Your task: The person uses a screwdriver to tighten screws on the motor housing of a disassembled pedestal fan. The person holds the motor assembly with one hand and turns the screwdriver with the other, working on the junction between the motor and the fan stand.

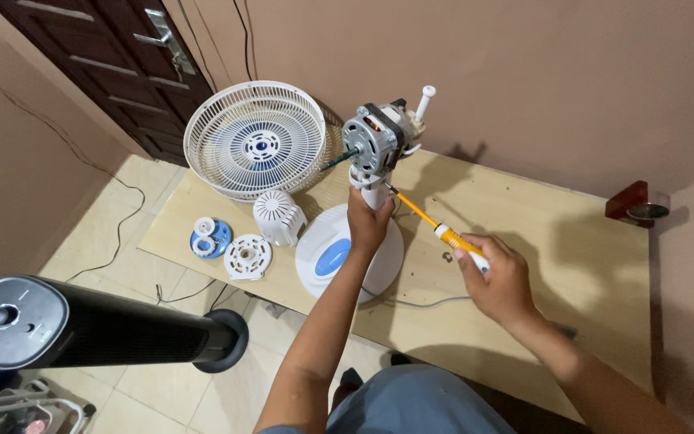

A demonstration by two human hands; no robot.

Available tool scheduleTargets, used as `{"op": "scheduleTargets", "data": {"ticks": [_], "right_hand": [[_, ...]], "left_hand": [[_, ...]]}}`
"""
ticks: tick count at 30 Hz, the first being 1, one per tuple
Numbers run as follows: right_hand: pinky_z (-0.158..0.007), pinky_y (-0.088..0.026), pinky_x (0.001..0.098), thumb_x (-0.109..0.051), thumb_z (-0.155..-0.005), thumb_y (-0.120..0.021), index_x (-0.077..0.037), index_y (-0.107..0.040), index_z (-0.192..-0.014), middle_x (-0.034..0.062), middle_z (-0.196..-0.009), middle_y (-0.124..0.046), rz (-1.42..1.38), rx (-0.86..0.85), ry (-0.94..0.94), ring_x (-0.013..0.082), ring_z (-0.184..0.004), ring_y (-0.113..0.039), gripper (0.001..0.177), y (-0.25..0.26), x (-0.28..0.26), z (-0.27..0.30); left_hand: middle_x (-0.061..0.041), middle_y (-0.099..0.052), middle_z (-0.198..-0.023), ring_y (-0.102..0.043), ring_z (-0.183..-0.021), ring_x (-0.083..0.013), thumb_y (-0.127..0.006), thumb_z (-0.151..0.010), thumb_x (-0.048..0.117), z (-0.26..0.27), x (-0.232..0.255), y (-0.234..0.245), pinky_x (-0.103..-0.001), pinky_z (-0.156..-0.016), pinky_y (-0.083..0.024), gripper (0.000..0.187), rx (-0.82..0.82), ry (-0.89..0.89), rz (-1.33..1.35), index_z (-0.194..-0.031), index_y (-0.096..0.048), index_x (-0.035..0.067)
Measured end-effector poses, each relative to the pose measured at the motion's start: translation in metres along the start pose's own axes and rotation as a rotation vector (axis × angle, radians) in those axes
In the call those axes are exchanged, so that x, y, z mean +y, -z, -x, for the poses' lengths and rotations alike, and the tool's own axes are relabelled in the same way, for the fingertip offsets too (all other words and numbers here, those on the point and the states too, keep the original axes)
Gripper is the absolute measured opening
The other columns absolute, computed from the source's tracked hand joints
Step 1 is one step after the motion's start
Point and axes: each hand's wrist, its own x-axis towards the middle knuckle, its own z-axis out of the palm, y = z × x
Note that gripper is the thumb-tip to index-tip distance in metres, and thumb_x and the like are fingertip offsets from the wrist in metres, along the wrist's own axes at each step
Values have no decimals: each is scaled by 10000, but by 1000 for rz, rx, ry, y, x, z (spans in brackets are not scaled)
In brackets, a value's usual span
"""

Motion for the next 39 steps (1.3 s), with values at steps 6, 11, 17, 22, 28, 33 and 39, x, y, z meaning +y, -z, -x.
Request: {"op": "scheduleTargets", "data": {"ticks": [6,11,17,22,28,33,39], "right_hand": [[-360,-303,228,-281,-992,-567,-14,-585,-1083,107,-813,-621,-1135,-236,-950,92,-455,-439,282,-5,39,-17],[-365,-314,225,-233,-919,-644,24,-563,-1114,119,-806,-605,-1121,-260,-913,108,-484,-455,332,-5,38,-14],[-758,-531,330,-15,-726,-848,27,-553,-1101,120,-963,-645,-194,-54,21,193,-876,-643,479,-16,17,-6],[-720,-559,392,-129,-829,-777,4,-610,-1069,134,-967,-681,140,44,124,266,-837,-706,321,-7,-9,4],[-651,-540,407,-198,-882,-745,-16,-674,-1066,120,-918,-689,337,84,200,283,-724,-686,268,-4,-18,6],[-542,-479,312,-285,-926,-704,-30,-682,-1051,83,-775,-702,-227,-70,-313,165,-581,-615,284,-9,2,-4],[-448,-380,270,-227,-965,-642,21,-647,-1071,105,-816,-657,-969,-195,-927,135,-542,-541,269,-3,24,-19]], "left_hand": [[-185,-660,-1171,-678,-1087,-366,-791,-839,111,0,-3,-2,-413,-918,-531,524,10,13,-4,-1286,-530,29],[-185,-666,-1170,-681,-1091,-363,-790,-848,105,0,-2,0,-413,-919,-526,524,-7,19,12,-1293,-524,28],[-184,-669,-1166,-676,-1083,-368,-788,-846,95,-1,4,1,-414,-921,-523,525,-5,-13,7,-1299,-533,25],[-183,-667,-1166,-685,-1071,-365,-784,-856,92,-2,7,2,-410,-912,-530,507,-3,-18,31,-1300,-547,30],[-187,-672,-1165,-681,-1081,-364,-788,-837,88,-1,3,0,-411,-915,-526,527,0,-5,14,-1294,-533,21],[-179,-674,-1150,-685,-1071,-349,-786,-835,94,-2,1,-1,-404,-910,-528,526,1,23,28,-1284,-525,15],[-177,-674,-1148,-685,-1063,-346,-783,-846,95,-1,1,-1,-404,-917,-529,522,4,-16,34,-1295,-527,21]]}}
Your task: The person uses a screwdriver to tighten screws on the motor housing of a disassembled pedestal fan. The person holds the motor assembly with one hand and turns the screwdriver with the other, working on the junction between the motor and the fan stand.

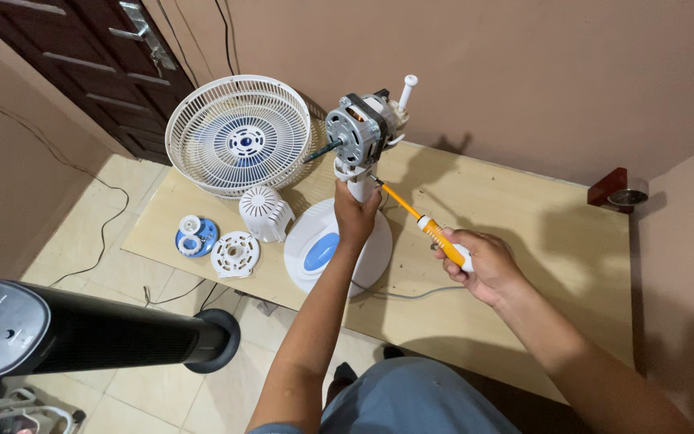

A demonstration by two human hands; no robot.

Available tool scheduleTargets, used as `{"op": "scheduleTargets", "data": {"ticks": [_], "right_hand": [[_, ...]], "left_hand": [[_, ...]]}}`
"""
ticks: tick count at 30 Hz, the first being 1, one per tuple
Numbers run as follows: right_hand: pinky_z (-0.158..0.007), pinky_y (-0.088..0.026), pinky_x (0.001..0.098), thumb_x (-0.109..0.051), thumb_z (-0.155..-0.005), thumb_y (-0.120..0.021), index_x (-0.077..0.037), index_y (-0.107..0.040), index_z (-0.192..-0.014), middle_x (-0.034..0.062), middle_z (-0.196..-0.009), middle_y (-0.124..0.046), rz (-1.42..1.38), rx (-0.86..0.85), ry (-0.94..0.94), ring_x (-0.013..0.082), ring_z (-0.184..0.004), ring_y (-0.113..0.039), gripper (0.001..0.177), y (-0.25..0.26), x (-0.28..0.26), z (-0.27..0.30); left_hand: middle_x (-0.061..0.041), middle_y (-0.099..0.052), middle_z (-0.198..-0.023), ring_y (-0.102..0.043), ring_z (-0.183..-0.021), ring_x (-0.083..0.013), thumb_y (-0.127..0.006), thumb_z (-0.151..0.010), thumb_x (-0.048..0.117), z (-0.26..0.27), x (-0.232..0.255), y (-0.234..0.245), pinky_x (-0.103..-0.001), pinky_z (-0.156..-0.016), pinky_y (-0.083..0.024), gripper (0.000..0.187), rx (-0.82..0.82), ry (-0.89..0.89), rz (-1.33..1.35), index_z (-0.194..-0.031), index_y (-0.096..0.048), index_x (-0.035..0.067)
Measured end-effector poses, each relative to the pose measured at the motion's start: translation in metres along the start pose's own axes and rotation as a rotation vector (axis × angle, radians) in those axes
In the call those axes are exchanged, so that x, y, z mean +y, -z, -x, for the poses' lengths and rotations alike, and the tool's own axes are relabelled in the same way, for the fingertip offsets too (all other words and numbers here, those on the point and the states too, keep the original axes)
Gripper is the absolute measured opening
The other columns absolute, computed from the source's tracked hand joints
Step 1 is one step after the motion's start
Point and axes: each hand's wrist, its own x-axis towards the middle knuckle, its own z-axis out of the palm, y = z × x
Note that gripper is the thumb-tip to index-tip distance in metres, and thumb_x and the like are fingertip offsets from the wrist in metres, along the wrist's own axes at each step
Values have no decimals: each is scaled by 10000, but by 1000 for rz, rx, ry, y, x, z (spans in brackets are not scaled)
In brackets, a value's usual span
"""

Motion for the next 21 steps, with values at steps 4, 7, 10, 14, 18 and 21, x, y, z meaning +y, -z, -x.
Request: {"op": "scheduleTargets", "data": {"ticks": [4,7,10,14,18,21], "right_hand": [[-443,-362,264,-150,-904,-695,17,-648,-1112,84,-844,-658,198,-22,188,136,-564,-551,270,-7,5,2],[-557,-511,280,-125,-828,-772,12,-629,-1115,68,-954,-691,475,49,495,127,-708,-636,349,-16,7,6],[-710,-585,331,-118,-763,-813,16,-612,-1125,101,-1017,-688,801,149,858,187,-859,-706,435,-22,7,17],[-735,-567,385,-62,-746,-776,-3,-623,-1101,142,-1023,-653,1117,223,1085,291,-866,-698,391,-29,4,32],[-706,-559,402,-60,-793,-748,-14,-648,-1118,140,-1018,-634,1218,267,1253,322,-825,-688,342,-36,2,41],[-658,-561,395,-86,-842,-750,-14,-672,-1112,112,-997,-657,1271,309,1290,289,-756,-699,290,-35,0,43]], "left_hand": [[-185,-663,-1142,-678,-1055,-359,-786,-851,106,-1,-1,0,-413,-901,-525,507,11,-33,-32,-1280,-531,19],[-178,-666,-1112,-684,-1024,-352,-785,-858,124,0,-3,-1,-411,-883,-531,487,10,-1,-21,-1262,-531,23],[-180,-663,-1096,-685,-1007,-354,-790,-858,133,1,-6,-1,-413,-867,-534,485,6,7,-33,-1253,-530,23],[-173,-670,-1081,-695,-986,-350,-798,-850,140,1,-8,-2,-413,-847,-541,477,7,31,-42,-1238,-543,29],[-172,-672,-1082,-691,-986,-352,-811,-850,140,0,-8,-2,-414,-846,-539,489,10,4,-63,-1248,-547,35],[-173,-685,-1092,-699,-1001,-347,-804,-852,137,1,-8,-2,-409,-854,-542,513,16,-4,-39,-1273,-530,34]]}}
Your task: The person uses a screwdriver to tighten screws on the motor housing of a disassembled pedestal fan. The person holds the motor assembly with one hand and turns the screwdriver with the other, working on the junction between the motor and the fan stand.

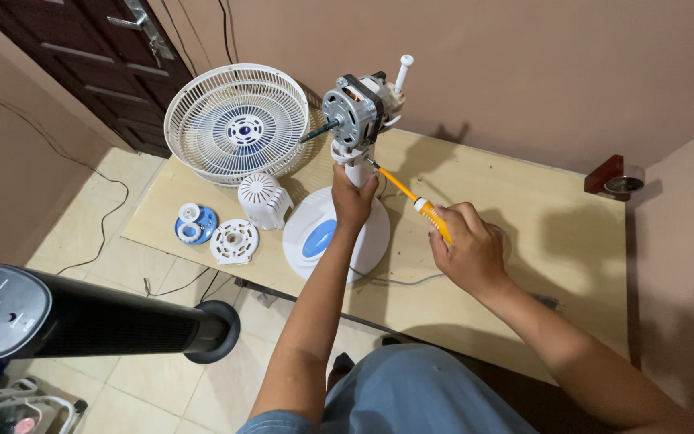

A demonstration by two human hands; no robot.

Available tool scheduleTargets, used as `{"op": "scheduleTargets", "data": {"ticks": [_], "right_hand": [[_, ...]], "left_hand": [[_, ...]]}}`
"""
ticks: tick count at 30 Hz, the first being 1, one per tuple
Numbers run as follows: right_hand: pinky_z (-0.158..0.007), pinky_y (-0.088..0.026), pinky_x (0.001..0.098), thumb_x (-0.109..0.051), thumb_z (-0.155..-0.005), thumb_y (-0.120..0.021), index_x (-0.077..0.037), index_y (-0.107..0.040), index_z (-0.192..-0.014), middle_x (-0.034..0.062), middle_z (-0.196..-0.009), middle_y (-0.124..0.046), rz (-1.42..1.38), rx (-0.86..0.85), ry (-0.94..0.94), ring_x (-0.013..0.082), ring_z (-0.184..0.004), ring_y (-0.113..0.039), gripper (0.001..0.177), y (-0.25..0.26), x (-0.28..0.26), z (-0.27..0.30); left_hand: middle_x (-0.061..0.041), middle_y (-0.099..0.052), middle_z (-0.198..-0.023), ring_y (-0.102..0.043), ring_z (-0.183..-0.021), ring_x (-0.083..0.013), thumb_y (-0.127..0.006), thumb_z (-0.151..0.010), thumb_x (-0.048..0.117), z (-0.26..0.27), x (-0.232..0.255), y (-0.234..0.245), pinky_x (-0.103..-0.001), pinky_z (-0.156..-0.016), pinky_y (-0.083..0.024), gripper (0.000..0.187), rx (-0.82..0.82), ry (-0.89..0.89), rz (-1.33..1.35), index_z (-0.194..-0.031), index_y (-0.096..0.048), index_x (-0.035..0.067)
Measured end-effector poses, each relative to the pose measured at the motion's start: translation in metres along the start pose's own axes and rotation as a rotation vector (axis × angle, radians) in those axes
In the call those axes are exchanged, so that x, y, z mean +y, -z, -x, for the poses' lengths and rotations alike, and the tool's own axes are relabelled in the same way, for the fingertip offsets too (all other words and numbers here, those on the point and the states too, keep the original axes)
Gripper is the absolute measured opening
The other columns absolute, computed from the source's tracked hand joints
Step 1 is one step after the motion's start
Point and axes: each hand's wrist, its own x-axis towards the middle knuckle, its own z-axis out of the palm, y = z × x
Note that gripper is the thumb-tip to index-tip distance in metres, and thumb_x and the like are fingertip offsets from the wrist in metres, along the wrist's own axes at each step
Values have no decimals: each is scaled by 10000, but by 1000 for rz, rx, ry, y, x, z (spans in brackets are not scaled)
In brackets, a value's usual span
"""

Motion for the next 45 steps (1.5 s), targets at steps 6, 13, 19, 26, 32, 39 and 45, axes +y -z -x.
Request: {"op": "scheduleTargets", "data": {"ticks": [6,13,19,26,32,39,45], "right_hand": [[-620,-565,349,-150,-886,-728,-12,-699,-1090,88,-916,-701,-230,-44,-229,231,-695,-688,248,-11,12,6],[-462,-439,276,-200,-912,-675,7,-651,-1086,119,-840,-689,-1276,-284,-1253,162,-598,-604,271,-31,54,1],[-590,-505,302,-110,-805,-798,11,-624,-1093,104,-944,-673,-778,-228,-656,177,-789,-642,358,-37,47,13],[-663,-550,370,-221,-882,-774,-27,-691,-1046,116,-974,-718,42,-21,-105,246,-753,-693,268,-16,17,14],[-584,-553,274,-265,-955,-691,-21,-703,-1075,24,-851,-744,-435,-167,-378,86,-674,-693,272,-24,26,12],[-454,-431,232,-244,-957,-659,-11,-713,-1048,11,-753,-659,-776,-296,-813,64,-499,-499,256,-41,55,14],[-456,-440,241,-263,-951,-665,-14,-724,-1036,-1,-734,-673,-724,-292,-763,64,-491,-516,269,-39,55,10]], "left_hand": [[-167,-702,-1071,-724,-981,-335,-806,-863,148,1,0,-1,-398,-846,-553,484,-11,69,21,-1236,-518,36],[-186,-696,-1105,-709,-1009,-353,-809,-848,134,1,0,-1,-408,-856,-544,517,-3,46,-2,-1256,-512,25],[-185,-693,-1121,-706,-1025,-352,-813,-840,137,0,2,0,-411,-869,-543,549,-7,50,6,-1281,-505,28],[-184,-690,-1106,-703,-1017,-361,-805,-849,130,1,0,0,-414,-866,-540,521,-13,51,0,-1277,-524,37],[-200,-670,-1144,-678,-1059,-381,-795,-839,117,0,0,1,-433,-896,-528,520,-11,30,9,-1276,-528,33],[-209,-669,-1130,-677,-1061,-390,-797,-831,147,1,-1,0,-442,-900,-524,506,-9,69,8,-1233,-520,15],[-208,-655,-1136,-661,-1066,-396,-788,-833,147,-1,-6,0,-448,-898,-517,508,-20,48,-27,-1244,-517,21]]}}
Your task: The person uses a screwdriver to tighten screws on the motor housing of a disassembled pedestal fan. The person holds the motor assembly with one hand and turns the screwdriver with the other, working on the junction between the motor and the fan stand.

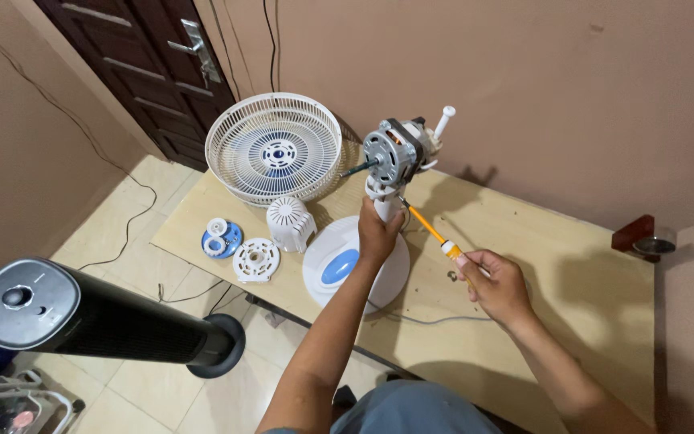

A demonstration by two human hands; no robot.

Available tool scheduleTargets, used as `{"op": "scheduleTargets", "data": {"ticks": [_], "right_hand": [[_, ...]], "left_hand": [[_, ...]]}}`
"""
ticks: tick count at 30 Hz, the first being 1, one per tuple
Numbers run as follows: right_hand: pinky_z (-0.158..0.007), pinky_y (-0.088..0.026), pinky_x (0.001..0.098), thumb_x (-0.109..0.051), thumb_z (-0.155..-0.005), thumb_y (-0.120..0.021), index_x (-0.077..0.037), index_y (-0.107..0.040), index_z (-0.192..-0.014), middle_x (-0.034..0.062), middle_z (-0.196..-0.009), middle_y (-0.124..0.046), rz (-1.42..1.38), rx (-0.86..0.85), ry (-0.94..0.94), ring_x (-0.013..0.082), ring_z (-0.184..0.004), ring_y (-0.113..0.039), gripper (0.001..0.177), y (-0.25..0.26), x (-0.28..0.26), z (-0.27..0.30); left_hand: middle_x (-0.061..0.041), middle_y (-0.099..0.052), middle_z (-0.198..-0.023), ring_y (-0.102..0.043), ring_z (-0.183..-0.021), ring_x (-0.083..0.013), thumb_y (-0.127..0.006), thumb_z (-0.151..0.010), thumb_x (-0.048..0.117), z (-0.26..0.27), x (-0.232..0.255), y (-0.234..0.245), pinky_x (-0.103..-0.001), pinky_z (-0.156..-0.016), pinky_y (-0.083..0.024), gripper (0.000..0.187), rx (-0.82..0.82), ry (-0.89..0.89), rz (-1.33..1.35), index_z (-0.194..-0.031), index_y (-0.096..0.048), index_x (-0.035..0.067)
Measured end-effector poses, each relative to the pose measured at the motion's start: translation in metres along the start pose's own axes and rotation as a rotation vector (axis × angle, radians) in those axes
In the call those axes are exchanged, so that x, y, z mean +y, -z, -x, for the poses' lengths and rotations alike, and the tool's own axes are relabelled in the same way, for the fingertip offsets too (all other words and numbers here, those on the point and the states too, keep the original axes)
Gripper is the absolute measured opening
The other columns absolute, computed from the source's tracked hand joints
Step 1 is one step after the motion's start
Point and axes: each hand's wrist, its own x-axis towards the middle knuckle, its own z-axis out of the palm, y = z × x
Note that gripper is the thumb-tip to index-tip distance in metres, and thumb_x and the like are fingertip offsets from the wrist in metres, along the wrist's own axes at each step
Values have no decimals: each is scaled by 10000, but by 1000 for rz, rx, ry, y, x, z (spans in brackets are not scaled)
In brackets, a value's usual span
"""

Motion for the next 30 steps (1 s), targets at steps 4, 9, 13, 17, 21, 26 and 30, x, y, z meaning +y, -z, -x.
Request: {"op": "scheduleTargets", "data": {"ticks": [4,9,13,17,21,26,30], "right_hand": [[-435,-427,262,-300,-937,-680,-31,-734,-1042,-1,-637,-643,167,45,30,73,-456,-513,294,1,-14,5],[-433,-424,276,-335,-921,-696,-39,-743,-1042,9,-563,-594,215,61,32,77,-438,-506,323,0,-29,9],[-435,-434,270,-350,-908,-696,-41,-747,-1007,-17,-567,-602,226,90,129,75,-438,-510,328,1,-27,1],[-432,-457,277,-360,-948,-657,-55,-752,-954,11,-527,-619,339,37,67,103,-405,-554,320,0,-24,1],[-417,-441,286,-311,-914,-691,-40,-754,-965,7,-615,-625,149,44,-86,98,-426,-521,283,1,-11,15],[-412,-402,273,-299,-917,-697,-29,-751,-1023,6,-658,-641,81,8,-33,82,-436,-483,295,-1,-7,-2],[-423,-442,268,-305,-910,-694,-44,-744,-1065,10,-678,-656,149,51,-77,82,-450,-537,307,-2,-5,1]], "left_hand": [[-210,-654,-1140,-654,-1071,-403,-809,-827,146,3,1,0,-447,-897,-516,508,12,-21,-21,-1233,-528,25],[-205,-653,-1147,-660,-1072,-397,-794,-828,122,1,1,0,-439,-903,-515,514,-2,-26,21,-1253,-522,24],[-220,-651,-1228,-647,-1147,-403,-795,-837,103,-10,2,-4,-431,-978,-509,553,20,-163,48,-1323,-541,28],[-242,-626,-1301,-605,-1219,-410,-793,-831,101,0,9,13,-437,-1019,-474,632,136,-165,0,-1385,-502,11],[-213,-674,-1261,-645,-1189,-398,-774,-820,94,3,17,-1,-440,-999,-497,582,18,-105,85,-1351,-544,32],[-198,-674,-1111,-664,-1043,-386,-801,-805,132,-2,13,2,-441,-886,-513,484,21,7,15,-1216,-563,37],[-197,-665,-1057,-660,-1002,-376,-798,-832,152,3,11,0,-439,-861,-511,441,45,25,10,-1173,-545,31]]}}
